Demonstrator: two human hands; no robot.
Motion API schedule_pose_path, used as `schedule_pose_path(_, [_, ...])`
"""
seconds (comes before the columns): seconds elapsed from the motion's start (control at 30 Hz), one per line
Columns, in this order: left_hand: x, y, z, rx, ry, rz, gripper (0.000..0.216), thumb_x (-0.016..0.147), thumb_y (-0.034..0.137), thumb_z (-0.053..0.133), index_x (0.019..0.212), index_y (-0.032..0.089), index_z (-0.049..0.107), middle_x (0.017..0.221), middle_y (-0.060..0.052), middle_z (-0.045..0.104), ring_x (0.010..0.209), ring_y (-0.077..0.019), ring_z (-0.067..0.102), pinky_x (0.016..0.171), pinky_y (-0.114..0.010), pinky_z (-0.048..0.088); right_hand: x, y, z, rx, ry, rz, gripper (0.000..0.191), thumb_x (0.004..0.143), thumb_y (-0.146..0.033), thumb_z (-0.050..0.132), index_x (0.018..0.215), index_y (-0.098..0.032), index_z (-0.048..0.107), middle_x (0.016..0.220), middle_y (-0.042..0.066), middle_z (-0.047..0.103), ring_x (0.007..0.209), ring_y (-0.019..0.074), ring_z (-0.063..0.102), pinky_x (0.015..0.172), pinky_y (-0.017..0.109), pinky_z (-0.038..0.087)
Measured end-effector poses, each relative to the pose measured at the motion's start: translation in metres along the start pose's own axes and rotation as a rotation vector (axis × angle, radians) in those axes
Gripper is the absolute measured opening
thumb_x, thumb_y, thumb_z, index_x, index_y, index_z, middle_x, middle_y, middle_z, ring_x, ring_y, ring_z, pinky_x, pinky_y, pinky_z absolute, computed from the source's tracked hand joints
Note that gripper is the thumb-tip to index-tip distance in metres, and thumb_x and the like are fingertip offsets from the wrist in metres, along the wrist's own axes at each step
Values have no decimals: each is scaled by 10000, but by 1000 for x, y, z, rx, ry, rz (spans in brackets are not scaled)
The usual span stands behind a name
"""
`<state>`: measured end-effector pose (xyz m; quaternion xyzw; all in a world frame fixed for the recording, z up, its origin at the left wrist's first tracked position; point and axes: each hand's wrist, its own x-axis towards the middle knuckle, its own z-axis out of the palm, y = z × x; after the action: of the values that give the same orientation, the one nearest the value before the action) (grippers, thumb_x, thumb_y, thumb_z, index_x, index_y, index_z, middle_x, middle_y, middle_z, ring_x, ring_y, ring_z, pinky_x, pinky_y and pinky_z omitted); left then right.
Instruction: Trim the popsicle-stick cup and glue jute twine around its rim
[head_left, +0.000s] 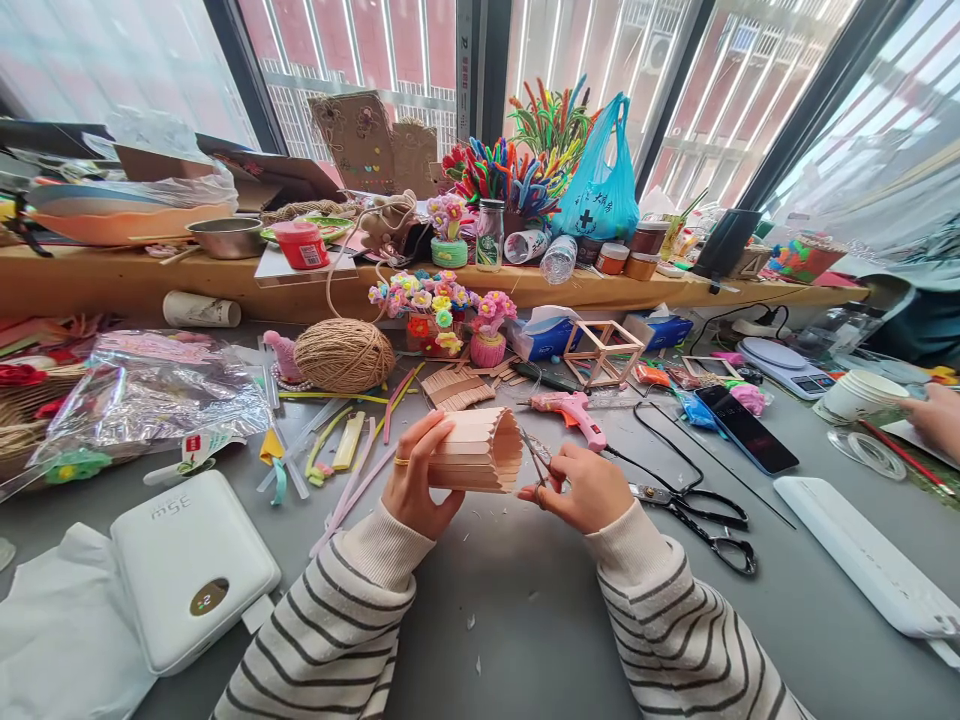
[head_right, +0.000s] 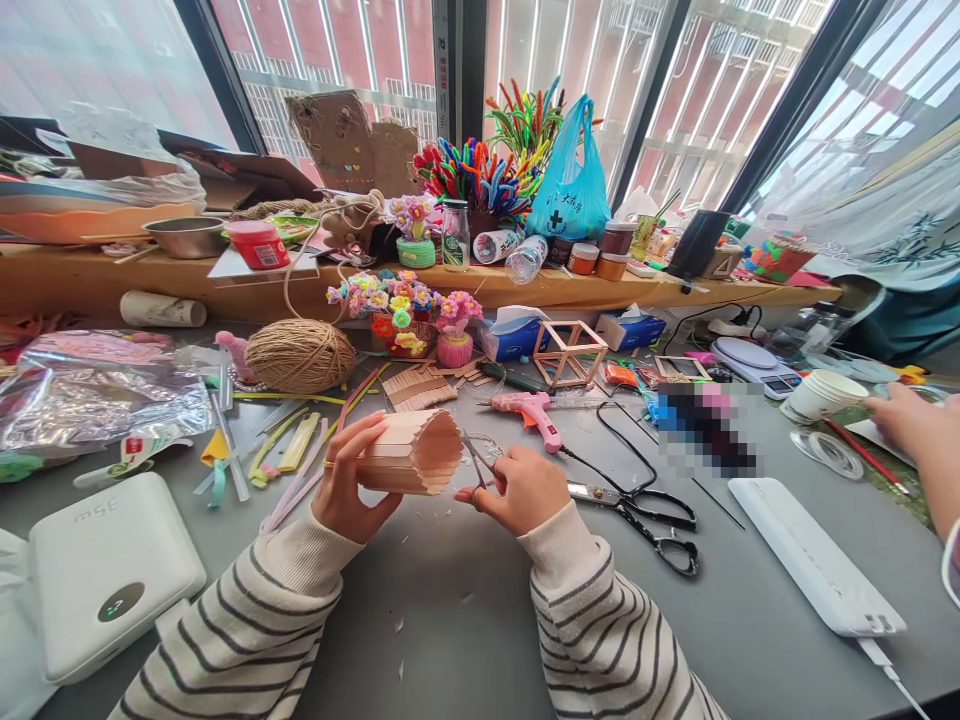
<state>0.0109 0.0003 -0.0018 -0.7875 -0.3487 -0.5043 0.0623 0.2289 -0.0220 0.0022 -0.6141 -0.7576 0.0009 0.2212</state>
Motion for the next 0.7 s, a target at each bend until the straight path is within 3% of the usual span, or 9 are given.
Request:
schedule_pose_path(0.1, [0, -2, 0, 16, 43, -18, 684, 618, 107, 601, 1235, 180, 314, 1176, -152, 438, 1094, -294, 470, 886, -482, 442, -1, 4, 0, 25, 9, 4, 505, 665, -655, 514, 490, -181, 499, 584, -17, 512, 511, 79, 452, 469, 228, 253])
schedule_pose_path(0.4, [0, -3, -1, 11, 36, 16, 690, 619, 109, 601, 1242, 168, 311, 1181, -159, 434, 1107, -295, 464, 890, -479, 439, -2, -8, -3, 80, -159, -14, 459, 679, -596, 550, 492, -178, 516, 584, -16, 539, 544, 87, 468, 482, 217, 253])
schedule_pose_path(0.7, [0, 0, 0, -6, 1, 6, 684, 629, 101, 587, 1245, 190, 304, 1194, -149, 425, 1116, -288, 460, 895, -475, 446, -1, -9, -1, 35, -111, 7, 460, 709, -591, 514, 495, -183, 518, 592, -11, 544, 505, 83, 451, 459, 232, 230])
